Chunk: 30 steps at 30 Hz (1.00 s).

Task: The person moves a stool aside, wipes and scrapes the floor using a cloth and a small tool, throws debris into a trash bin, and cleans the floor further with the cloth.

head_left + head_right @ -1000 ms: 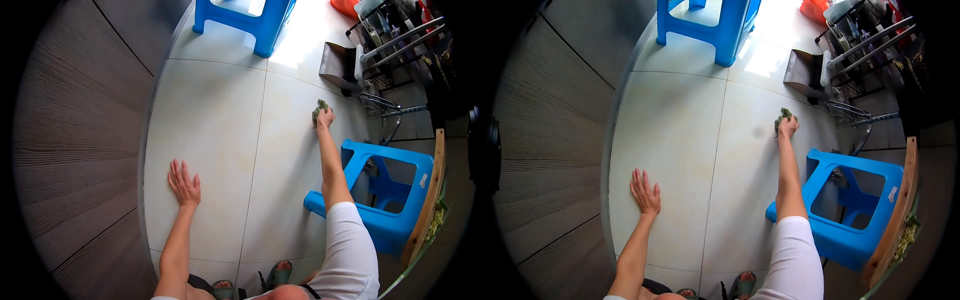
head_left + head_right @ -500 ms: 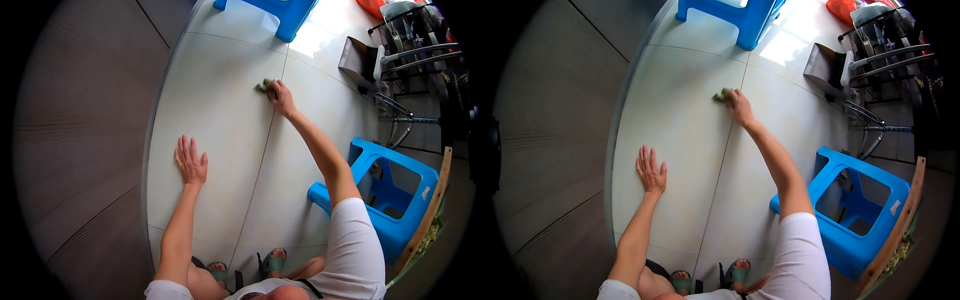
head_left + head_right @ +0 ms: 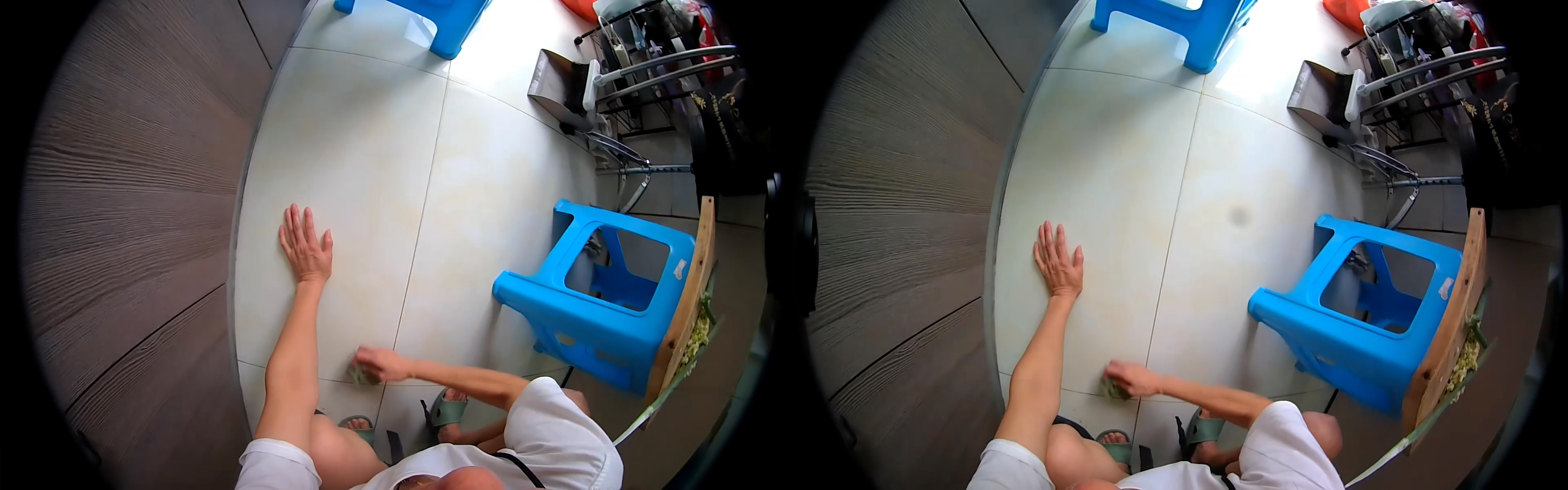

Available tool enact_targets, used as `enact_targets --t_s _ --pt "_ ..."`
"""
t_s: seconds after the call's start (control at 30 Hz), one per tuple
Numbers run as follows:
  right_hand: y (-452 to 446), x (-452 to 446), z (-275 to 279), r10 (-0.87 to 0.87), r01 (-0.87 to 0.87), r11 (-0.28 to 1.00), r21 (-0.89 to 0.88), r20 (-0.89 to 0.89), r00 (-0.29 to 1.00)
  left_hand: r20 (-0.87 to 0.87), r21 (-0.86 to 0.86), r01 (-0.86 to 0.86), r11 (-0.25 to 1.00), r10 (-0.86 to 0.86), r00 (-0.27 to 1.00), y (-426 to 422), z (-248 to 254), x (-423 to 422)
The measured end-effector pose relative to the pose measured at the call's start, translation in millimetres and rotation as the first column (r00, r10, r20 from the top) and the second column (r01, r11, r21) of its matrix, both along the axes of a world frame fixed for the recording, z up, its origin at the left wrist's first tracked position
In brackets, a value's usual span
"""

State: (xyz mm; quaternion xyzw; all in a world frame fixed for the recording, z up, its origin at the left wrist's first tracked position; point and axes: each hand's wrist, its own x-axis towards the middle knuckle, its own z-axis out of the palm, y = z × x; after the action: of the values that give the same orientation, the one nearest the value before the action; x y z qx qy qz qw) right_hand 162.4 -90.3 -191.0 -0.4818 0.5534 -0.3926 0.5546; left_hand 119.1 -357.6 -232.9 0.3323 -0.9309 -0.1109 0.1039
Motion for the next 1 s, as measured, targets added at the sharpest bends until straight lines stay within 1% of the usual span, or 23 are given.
enact_targets --t_s 0.03,0.07,0.1,0.13,0.17,0.2,0.23,0.27,0.3,0.33,0.4,0.47,0.5,0.53,0.6,0.63,0.67,0.73,0.77,0.8,0.87,1.0 --pt "-5 -23 -5 -0.246 0.215 0.958 0.19 0.163 0.955 0.009 -0.018 -0.003 1.0 0.003 1.0 -2 0 3" --pt "-4 -66 -6 -0.507 0.389 0.827 0.405 0.24 0.828 -0.004 -0.019 0.002 1.0 -0.002 1.0 1 -2 -1" --pt "-4 -104 -12 -0.678 0.548 0.715 0.434 0.238 0.696 -0.005 -0.034 -0.003 0.999 0.003 1.0 0 -3 0" --pt "2 -144 -19 -0.813 0.714 0.579 0.394 0.213 0.541 -0.002 -0.017 -0.005 1.0 0.005 1.0 0 -2 0" --pt "10 -184 -25 -0.909 0.847 0.416 0.332 0.181 0.375 0.001 -0.005 -0.009 1.0 0.009 1.0 0 -2 1" --pt "21 -220 -29 -0.969 0.939 0.235 0.251 0.132 0.208 0.004 0.005 -0.012 1.0 0.012 1.0 0 -2 1" --pt "34 -250 -33 -0.997 0.986 0.059 0.156 0.055 0.051 0.008 0.005 -0.013 1.0 0.013 1.0 0 -2 1" --pt "44 -275 -34 -0.987 0.989 -0.146 0.016 -0.069 -0.144 0.004 0.01 -0.009 1.0 0.009 1.0 0 -2 0" --pt "61 -299 -41 -0.934 0.953 -0.291 -0.079 -0.194 -0.301 0.003 0.014 -0.008 1.0 0.008 1.0 0 -2 0" --pt "80 -316 -50 -0.841 0.892 -0.412 -0.184 -0.299 -0.45 0.006 0.017 -0.01 1.0 0.01 1.0 -1 -3 2" --pt "102 -331 -56 -0.562 0.806 -0.459 -0.374 -0.58 -0.589 0.006 0.004 -0.009 1.0 0.009 1.0 -3 -5 2" --pt "115 -337 -61 -0.459 0.808 -0.523 -0.272 -0.708 -0.536 0.013 -0.003 -0.008 1.0 0.008 1.0 -2 -5 2" --pt "122 -343 -70 -0.46 0.843 -0.515 -0.156 -0.779 -0.426 0.017 -0.003 -0.005 1.0 0.006 1.0 -2 -4 2" --pt "123 -348 -86 -0.438 0.862 -0.468 -0.195 -0.796 -0.418 0.019 -0.001 -0.003 1.0 0.003 1.0 -2 -3 1" --pt "104 -356 -98 -0.387 0.89 -0.369 -0.267 -0.827 -0.408 0.01 0.009 0.0 1.0 0.0 1.0 -2 -1 0" --pt "90 -360 -108 -0.415 0.897 -0.283 -0.339 -0.8 -0.433 0.008 0.015 0.003 1.0 -0.003 1.0 -1 -1 1" --pt "75 -364 -115 -0.473 0.917 -0.079 -0.391 -0.795 -0.38 0.009 0.014 0.003 1.0 -0.003 1.0 -1 -1 1" --pt "29 -369 -112 -0.547 0.913 0.054 -0.404 -0.777 -0.312 0.008 0.016 0.004 1.0 -0.005 1.0 -1 -1 1" --pt "-1 -362 -92 -0.566 0.932 0.117 -0.342 -0.795 -0.22 0.003 0.017 0.005 1.0 -0.005 1.0 -1 -2 1" --pt "-21 -359 -94 -0.61 0.919 0.142 -0.367 -0.764 -0.211 -0.003 0.017 0.004 1.0 -0.004 1.0 -1 -3 0" --pt "-67 -347 -77 -0.664 0.912 0.191 -0.363 -0.732 -0.152 -0.003 0.012 0.005 1.0 -0.005 1.0 -2 -5 1" --pt "-149 -333 -62 -0.72 0.881 0.317 -0.352 -0.694 -0.018 0.007 0.006 0.004 1.0 -0.004 1.0 -3 -5 2"
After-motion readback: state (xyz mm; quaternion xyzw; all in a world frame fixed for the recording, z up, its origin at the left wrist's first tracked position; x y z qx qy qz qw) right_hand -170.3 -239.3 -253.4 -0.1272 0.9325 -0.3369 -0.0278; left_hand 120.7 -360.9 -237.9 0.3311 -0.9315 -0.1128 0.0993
